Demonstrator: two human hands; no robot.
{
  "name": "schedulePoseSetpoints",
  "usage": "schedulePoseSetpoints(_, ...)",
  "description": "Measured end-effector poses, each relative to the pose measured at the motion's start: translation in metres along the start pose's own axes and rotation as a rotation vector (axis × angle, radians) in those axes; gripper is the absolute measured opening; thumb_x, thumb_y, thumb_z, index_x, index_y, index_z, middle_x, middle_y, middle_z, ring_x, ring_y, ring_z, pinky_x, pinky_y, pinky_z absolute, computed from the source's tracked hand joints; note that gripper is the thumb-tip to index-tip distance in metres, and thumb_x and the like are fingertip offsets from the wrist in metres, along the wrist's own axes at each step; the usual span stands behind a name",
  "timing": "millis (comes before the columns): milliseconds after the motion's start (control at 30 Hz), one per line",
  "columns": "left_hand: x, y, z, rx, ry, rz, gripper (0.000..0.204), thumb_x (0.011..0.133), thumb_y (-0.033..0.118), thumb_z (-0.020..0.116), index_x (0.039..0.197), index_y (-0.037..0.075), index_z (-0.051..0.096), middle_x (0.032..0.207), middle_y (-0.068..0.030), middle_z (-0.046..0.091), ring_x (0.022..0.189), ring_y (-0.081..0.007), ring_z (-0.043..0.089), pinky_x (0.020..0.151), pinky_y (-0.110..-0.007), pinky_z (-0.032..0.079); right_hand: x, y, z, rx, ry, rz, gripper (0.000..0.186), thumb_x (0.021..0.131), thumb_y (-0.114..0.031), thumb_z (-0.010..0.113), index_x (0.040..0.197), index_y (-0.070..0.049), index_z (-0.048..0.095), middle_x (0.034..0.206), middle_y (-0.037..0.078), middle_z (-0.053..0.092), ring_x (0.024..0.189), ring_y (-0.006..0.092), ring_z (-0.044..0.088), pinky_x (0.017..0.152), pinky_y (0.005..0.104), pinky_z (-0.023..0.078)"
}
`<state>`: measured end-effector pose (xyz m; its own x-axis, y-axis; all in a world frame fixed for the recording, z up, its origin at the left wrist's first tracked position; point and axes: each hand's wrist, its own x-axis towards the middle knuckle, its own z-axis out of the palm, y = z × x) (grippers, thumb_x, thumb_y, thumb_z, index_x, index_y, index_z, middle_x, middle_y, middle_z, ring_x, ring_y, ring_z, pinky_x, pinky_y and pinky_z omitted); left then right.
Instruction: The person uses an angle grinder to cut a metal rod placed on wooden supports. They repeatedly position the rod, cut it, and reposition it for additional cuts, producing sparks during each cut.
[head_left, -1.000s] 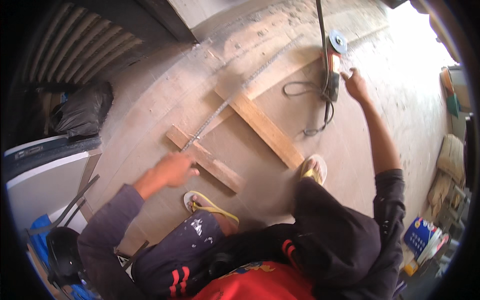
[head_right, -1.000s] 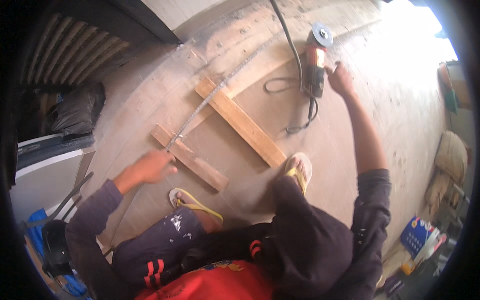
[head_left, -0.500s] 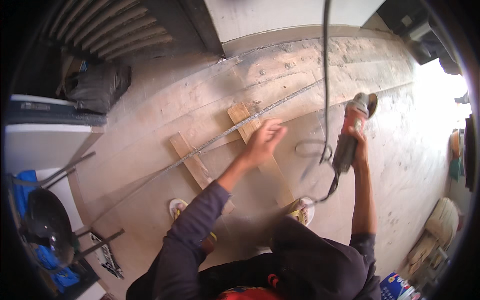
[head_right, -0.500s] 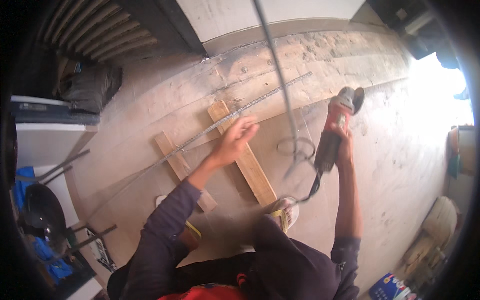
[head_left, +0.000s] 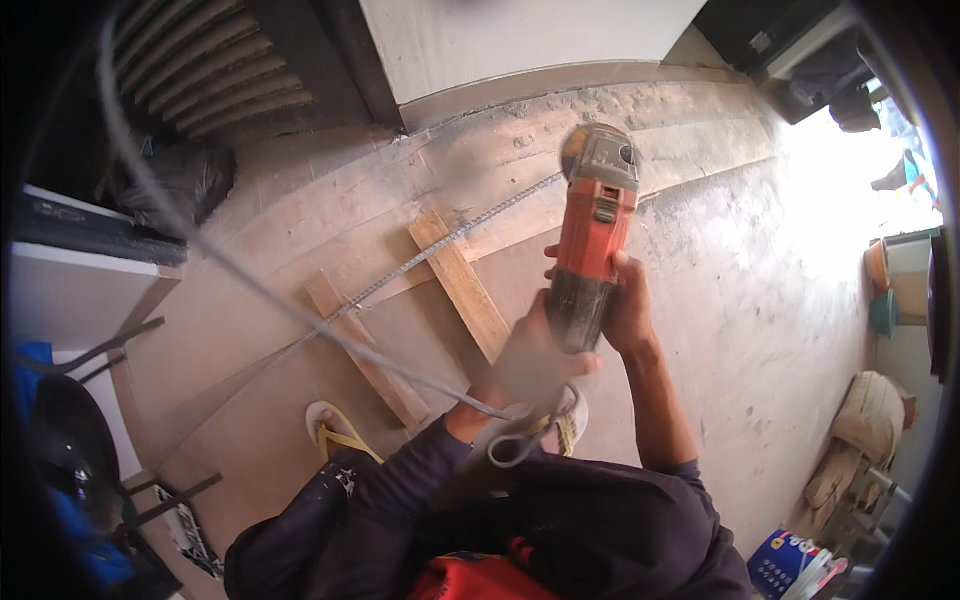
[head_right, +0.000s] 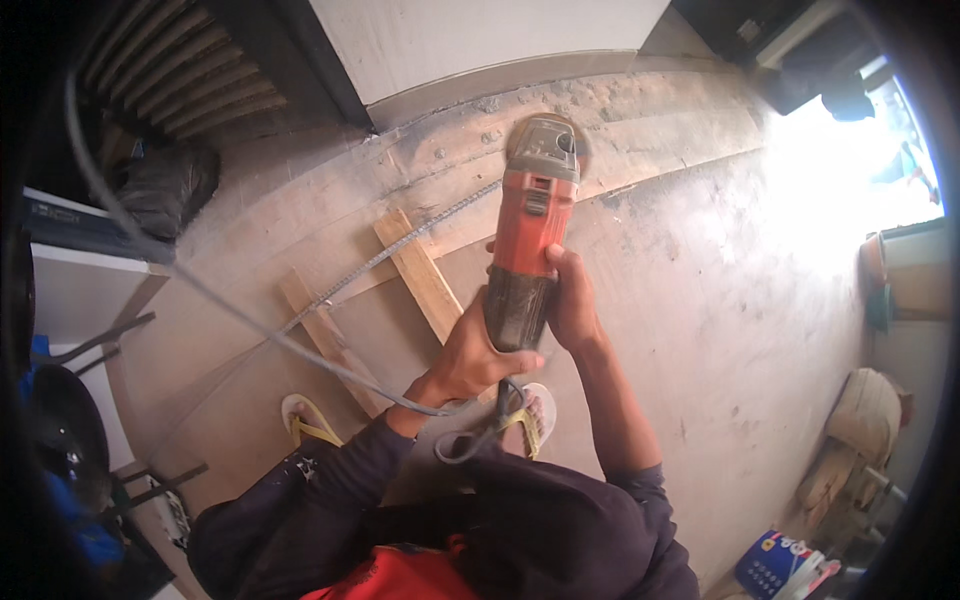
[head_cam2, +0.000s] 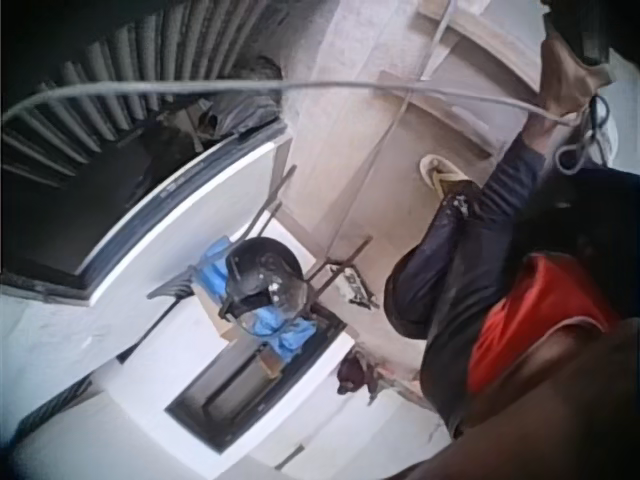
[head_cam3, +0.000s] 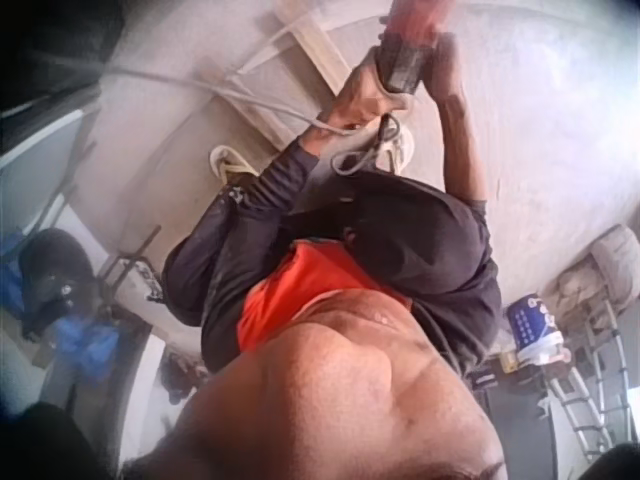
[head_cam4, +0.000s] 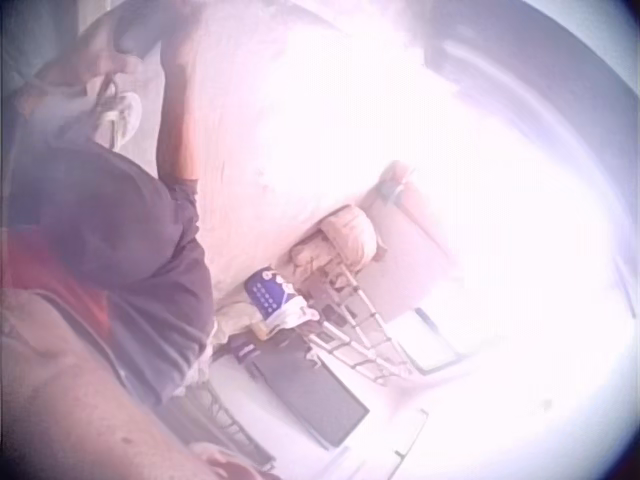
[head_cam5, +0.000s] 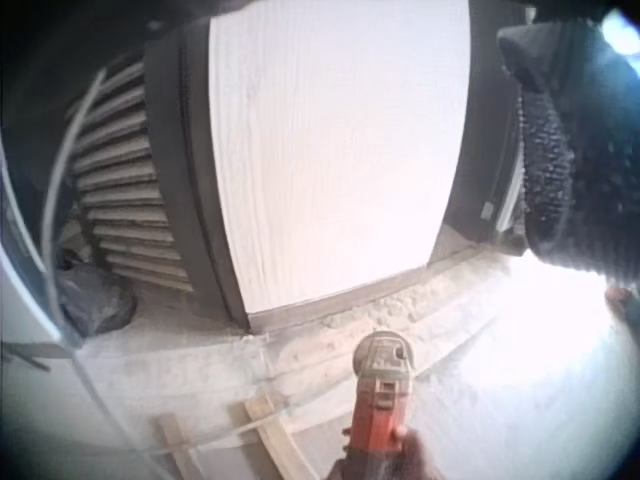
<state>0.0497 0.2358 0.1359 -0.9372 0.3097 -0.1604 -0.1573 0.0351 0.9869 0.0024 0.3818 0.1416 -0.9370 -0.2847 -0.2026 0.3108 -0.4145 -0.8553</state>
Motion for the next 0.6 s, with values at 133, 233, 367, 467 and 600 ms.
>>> schedulePoseSetpoints(133,-0.013,-0.008,0.004,0.385,0.186,-0.094,0.074,0.067,0.021,0.081,0.121,-0.007,0.038,0.102,-0.0242,0.061,0.092,-0.0379,0.064,0.079,-0.043,0.051,0.001,0.023,0.018,-0.008,0.364,0.035,0.057,0.098,-0.049,0.042,0.129,-0.002,0.048,0.112,0.013,0.060,0.099,0.0189,0.060,0.083,0.0332,0.051)
schedulePoseSetpoints(233,-0.024,-0.002,0.017,0.510,0.177,-0.116,0.077,0.067,0.022,0.081,0.120,-0.009,0.035,0.098,-0.0274,0.060,0.092,-0.0421,0.063,0.079,-0.046,0.051,-0.004,0.033,0.018,0.109,0.512,0.110,0.058,0.097,-0.054,0.041,0.123,-0.003,0.051,0.102,0.011,0.062,0.084,0.0168,0.063,0.075,0.0322,0.053)
schedulePoseSetpoints(367,-0.020,-0.001,0.008,0.369,0.037,-0.173,0.085,0.063,0.028,0.086,0.119,-0.011,0.036,0.098,-0.0218,0.061,0.090,-0.0313,0.065,0.077,-0.039,0.052,-0.016,0.041,0.002,0.212,0.381,0.069,0.063,0.095,-0.059,0.039,0.119,-0.002,0.052,0.093,0.013,0.064,0.077,0.0207,0.065,0.071,0.0353,0.054)
schedulePoseSetpoints(467,-0.016,-0.007,-0.012,0.029,-0.139,-0.145,0.071,0.062,0.025,0.086,0.113,-0.007,0.049,0.101,-0.0147,0.063,0.090,-0.0192,0.063,0.077,-0.033,0.052,-0.016,0.049,0.006,0.301,0.269,0.032,0.069,0.094,-0.063,0.035,0.119,-0.001,0.052,0.092,0.015,0.065,0.078,0.0237,0.067,0.072,0.0373,0.055)
schedulePoseSetpoints(600,-0.017,-0.030,0.008,0.098,-0.046,0.083,0.058,0.064,0.019,0.079,0.111,-0.004,0.055,0.098,-0.0134,0.065,0.088,-0.0212,0.063,0.079,-0.035,0.051,-0.025,0.041,-0.006,0.331,0.111,-0.017,0.074,0.095,-0.063,0.026,0.124,0.001,0.049,0.106,0.023,0.064,0.094,0.0314,0.065,0.082,0.0409,0.054)
